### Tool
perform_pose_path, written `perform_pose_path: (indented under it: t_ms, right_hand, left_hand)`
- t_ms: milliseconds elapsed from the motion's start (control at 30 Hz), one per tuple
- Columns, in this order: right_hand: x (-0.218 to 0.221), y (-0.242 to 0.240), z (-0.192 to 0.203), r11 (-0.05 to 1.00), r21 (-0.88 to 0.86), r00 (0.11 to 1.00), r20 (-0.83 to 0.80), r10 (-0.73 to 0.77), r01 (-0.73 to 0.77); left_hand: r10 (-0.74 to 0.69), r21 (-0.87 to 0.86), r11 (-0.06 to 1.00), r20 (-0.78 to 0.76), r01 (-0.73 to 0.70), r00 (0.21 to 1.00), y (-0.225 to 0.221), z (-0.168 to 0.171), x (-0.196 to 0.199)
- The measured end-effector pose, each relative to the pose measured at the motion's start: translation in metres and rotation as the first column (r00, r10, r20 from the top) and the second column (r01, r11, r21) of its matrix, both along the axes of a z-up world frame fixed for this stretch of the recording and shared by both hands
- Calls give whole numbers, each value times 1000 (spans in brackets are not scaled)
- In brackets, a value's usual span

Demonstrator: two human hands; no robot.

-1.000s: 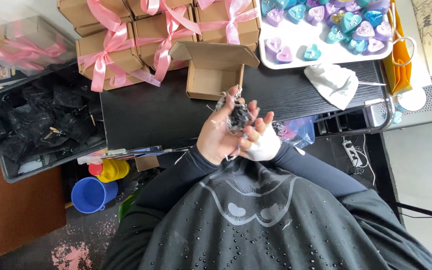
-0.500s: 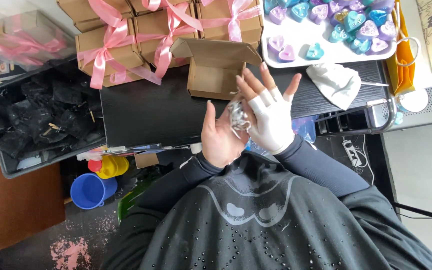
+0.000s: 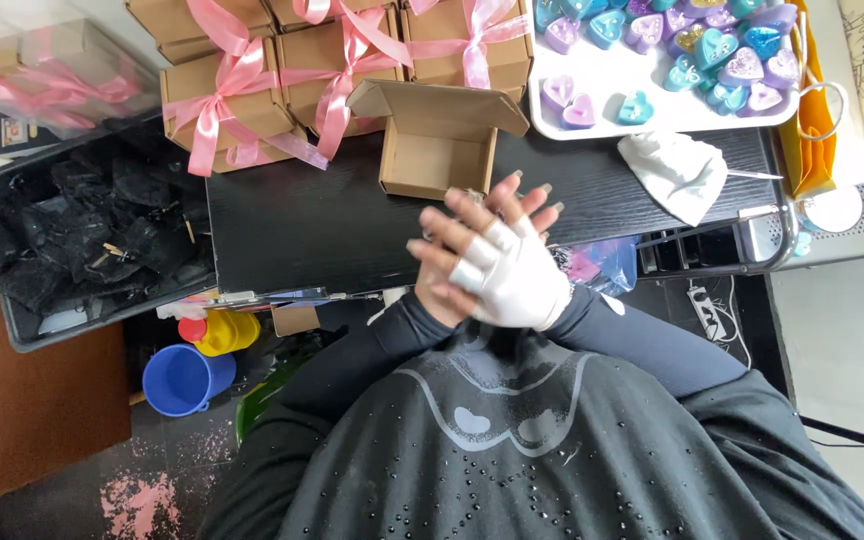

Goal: The person cleans heart-shaped candles with a cloth, places them into a small box filled with shredded paper, closes the box, and ties a pink ribbon around it.

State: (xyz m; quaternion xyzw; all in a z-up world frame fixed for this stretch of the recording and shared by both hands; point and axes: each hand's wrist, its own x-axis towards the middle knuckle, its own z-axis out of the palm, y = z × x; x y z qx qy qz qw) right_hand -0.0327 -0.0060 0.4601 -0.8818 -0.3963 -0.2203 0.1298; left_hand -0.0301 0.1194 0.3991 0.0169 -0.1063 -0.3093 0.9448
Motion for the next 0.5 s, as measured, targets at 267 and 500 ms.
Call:
perform_pose_path:
  t_ms: [267, 500]
  right_hand:
    - [22, -39, -29, 983, 141, 978, -153, 141, -120]
    - [13, -30, -79, 867, 342, 909, -75, 410, -363]
  left_hand:
    - [119, 52, 992, -96, -114, 988, 36, 39, 5]
    - [126, 224, 966, 25, -128, 992, 34, 25, 6]
